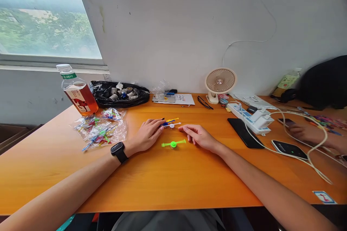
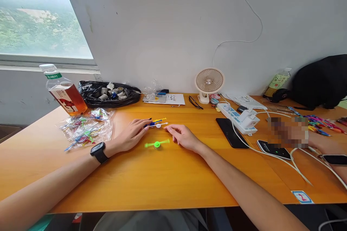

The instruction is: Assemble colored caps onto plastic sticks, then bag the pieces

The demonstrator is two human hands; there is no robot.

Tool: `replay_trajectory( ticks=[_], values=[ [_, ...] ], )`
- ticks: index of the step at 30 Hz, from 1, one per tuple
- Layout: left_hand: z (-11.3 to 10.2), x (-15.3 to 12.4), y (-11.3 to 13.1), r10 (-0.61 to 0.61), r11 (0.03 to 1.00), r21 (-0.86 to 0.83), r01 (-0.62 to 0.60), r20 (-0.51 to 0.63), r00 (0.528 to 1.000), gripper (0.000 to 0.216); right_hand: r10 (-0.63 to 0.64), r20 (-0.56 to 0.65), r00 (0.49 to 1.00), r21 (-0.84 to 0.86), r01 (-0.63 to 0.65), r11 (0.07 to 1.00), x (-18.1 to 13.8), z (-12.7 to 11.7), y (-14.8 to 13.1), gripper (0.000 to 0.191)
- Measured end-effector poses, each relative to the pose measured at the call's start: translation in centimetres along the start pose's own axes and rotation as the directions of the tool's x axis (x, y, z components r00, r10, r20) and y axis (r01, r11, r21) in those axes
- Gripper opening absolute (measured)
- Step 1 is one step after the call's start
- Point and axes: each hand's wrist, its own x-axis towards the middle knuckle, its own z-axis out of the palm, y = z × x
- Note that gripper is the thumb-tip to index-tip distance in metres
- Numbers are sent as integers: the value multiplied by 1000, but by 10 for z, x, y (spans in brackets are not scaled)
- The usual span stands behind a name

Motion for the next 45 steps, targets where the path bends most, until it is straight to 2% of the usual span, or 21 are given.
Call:
replay_trajectory(
  ticks=[7, 15, 21, 29, 38, 42, 45],
  values=[
    [-6, 0, 9, 61, 997, -48, -59, 37, 997, 46, -2, 0, 1000, 14, 2, 1000, -1, 1, -1, 64],
    [-18, -2, 21, 50, 997, -73, -39, 155, 987, 60, -28, 5, 1000, 49, 28, 998, -1, 0, 0, 57],
    [-17, -2, 22, 76, 996, -61, -67, 164, 984, 81, -29, 11, 1000, 33, 29, 999, 1, 1, 3, 55],
    [-15, -3, 22, 94, 995, -28, -90, 163, 982, 92, -29, 22, 999, 15, 29, 999, 0, 1, 1, 59],
    [-11, -4, 29, 165, 986, -33, -162, 165, 972, 91, -73, 47, 996, -16, 73, 997, -3, 1, -7, 61],
    [-5, -5, 34, 212, 977, -40, -209, 154, 965, 90, -142, 141, 980, -60, 152, 987, -6, 1, -9, 54],
    [1, -6, 34, 230, 973, -60, -224, 123, 965, 75, -178, 219, 959, -84, 200, 976, -9, 3, -10, 51]
  ],
)
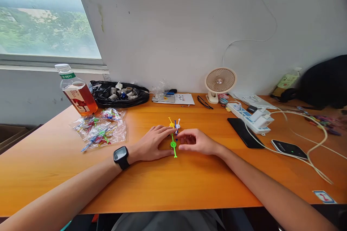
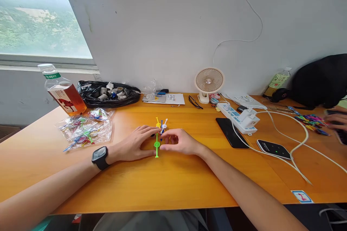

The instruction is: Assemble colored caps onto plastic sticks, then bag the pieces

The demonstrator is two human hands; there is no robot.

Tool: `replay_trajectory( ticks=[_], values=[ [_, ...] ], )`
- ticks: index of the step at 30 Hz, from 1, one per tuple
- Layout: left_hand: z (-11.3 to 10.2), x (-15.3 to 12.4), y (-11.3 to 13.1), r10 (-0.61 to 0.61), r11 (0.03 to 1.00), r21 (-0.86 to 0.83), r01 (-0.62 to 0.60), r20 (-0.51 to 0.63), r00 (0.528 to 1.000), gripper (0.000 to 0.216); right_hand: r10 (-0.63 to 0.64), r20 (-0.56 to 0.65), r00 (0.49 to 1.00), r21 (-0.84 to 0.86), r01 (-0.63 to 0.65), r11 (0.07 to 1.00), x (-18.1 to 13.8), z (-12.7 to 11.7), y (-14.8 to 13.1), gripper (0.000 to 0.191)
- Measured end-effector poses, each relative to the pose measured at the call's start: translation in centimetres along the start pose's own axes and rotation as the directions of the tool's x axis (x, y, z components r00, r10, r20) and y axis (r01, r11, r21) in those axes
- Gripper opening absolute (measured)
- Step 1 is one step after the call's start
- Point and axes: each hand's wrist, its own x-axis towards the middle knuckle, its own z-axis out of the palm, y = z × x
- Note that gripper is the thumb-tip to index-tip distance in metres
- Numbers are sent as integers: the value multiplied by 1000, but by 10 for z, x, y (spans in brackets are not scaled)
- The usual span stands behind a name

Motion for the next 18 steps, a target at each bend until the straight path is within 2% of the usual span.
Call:
replay_trajectory(
  ticks=[4, 9, 11, 14, 16, 18],
  values=[
    [6, 0, -2, 44, 995, -93, -47, -33, 998, 56, -106, 0, 994, -103, 105, 989, -2, 7, -2, 46],
    [4, 2, 4, 118, 973, -197, -119, -18, 993, 61, -286, -124, 950, -257, 247, 934, -1, 12, -6, 31],
    [3, 2, 4, 120, 975, -185, -122, -22, 993, 60, -326, -193, 925, -319, 255, 913, 0, 11, -8, 29],
    [1, 2, 2, 81, 989, -119, -86, -46, 996, 54, -322, -294, 900, -379, 200, 904, 0, 8, -9, 29],
    [0, 2, -1, 31, 996, -76, -36, -59, 998, 51, -319, -313, 894, -416, 173, 893, 0, 6, -6, 40],
    [-2, 1, -3, -28, 999, -45, 25, -52, 998, 54, -302, -277, 912, -451, 154, 879, 0, 6, -2, 65]
  ],
)
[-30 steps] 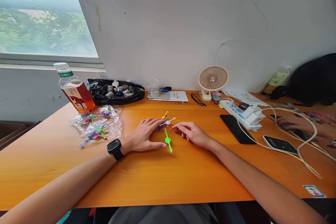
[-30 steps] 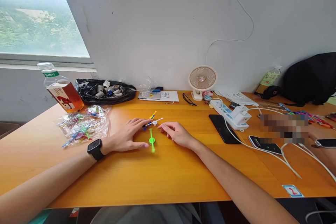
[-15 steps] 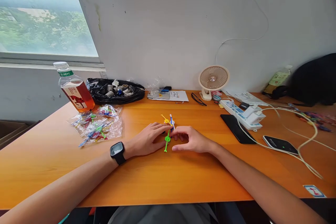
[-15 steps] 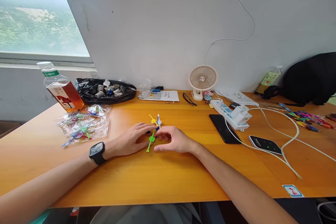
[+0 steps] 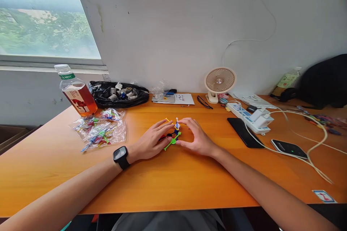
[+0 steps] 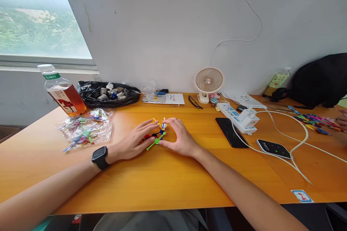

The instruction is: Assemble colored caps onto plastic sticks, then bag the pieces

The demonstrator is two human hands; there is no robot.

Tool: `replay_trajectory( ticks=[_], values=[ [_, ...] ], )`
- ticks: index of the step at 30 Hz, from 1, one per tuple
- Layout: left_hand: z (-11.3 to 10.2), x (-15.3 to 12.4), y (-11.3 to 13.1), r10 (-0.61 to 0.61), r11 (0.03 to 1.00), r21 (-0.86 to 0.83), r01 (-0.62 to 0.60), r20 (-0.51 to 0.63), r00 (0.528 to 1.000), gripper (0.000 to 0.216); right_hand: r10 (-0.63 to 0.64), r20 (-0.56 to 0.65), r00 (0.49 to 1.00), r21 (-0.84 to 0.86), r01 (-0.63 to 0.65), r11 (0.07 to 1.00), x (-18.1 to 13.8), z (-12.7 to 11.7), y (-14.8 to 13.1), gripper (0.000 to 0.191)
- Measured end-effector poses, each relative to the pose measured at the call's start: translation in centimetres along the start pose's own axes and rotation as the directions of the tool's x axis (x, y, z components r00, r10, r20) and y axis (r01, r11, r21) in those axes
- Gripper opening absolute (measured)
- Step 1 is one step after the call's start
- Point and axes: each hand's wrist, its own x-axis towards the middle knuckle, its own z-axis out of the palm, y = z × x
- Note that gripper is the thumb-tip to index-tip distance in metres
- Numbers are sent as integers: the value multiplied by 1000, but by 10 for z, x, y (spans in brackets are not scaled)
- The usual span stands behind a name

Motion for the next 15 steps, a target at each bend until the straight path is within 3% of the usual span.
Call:
replay_trajectory(
  ticks=[2, 4, 8, 15],
  values=[
    [0, -1, -2, -38, 999, 29, 38, 19, 999, 74, 18, 92, 996, -42, -14, 999, -1, 3, 5, 84],
    [1, -2, -5, -45, 997, 56, 43, 20, 999, 91, 39, 176, 984, -77, -26, 997, -1, 5, 9, 86],
    [8, -3, -14, -54, 996, 71, 57, -40, 998, 79, -4, 229, 974, -38, 13, 999, -1, 5, 9, 72],
    [8, -3, -21, -71, 997, 18, 72, -24, 997, 77, -17, 247, 969, 270, -52, 961, -2, 3, -6, 43]
  ],
)
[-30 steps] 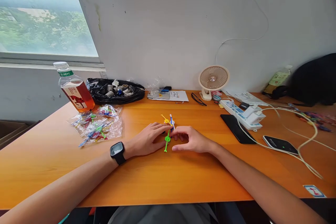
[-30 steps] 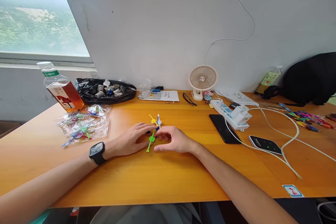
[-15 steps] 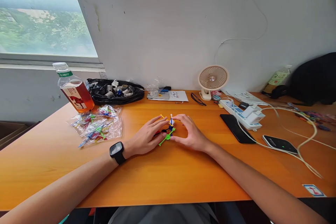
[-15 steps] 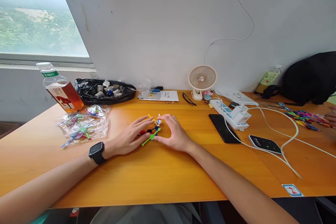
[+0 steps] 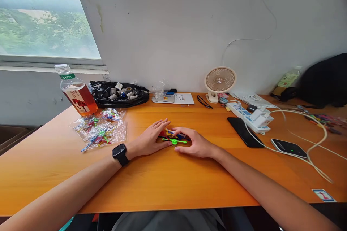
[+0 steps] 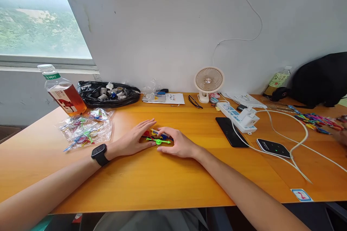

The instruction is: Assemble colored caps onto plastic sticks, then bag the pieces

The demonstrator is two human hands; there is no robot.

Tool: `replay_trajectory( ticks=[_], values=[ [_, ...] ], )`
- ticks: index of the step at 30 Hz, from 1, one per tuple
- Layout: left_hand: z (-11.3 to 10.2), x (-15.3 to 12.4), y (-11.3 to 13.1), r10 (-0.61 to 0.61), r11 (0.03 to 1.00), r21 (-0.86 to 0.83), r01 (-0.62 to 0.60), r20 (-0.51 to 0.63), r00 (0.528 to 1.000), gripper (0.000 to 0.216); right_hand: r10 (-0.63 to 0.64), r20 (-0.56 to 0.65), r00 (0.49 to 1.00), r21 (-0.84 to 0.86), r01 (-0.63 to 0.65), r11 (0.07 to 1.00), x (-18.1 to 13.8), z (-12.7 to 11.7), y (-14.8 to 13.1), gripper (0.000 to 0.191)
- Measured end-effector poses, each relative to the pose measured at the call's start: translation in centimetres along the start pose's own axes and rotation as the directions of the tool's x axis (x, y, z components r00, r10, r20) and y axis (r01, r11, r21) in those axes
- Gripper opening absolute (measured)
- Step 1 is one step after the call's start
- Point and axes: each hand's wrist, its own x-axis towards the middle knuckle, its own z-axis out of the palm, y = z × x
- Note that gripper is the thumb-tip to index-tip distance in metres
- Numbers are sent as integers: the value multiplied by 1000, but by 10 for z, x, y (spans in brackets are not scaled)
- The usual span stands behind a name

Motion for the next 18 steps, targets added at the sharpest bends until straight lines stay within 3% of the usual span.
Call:
replay_trajectory(
  ticks=[7, 12, 18],
  values=[
    [0, 1, 10, -10, 987, -158, 18, 51, 999, 69, -42, 15, 999, -58, 43, 997, 0, 6, -9, 52],
    [-3, 0, 13, 18, 1000, -14, -18, 47, 999, 82, -98, -27, 995, -106, 95, 990, 2, 5, -6, 31],
    [-7, -1, 14, -145, 987, 76, 145, -1, 989, 97, -126, -95, 987, -137, 112, 984, 2, 2, -6, 28]
  ],
)
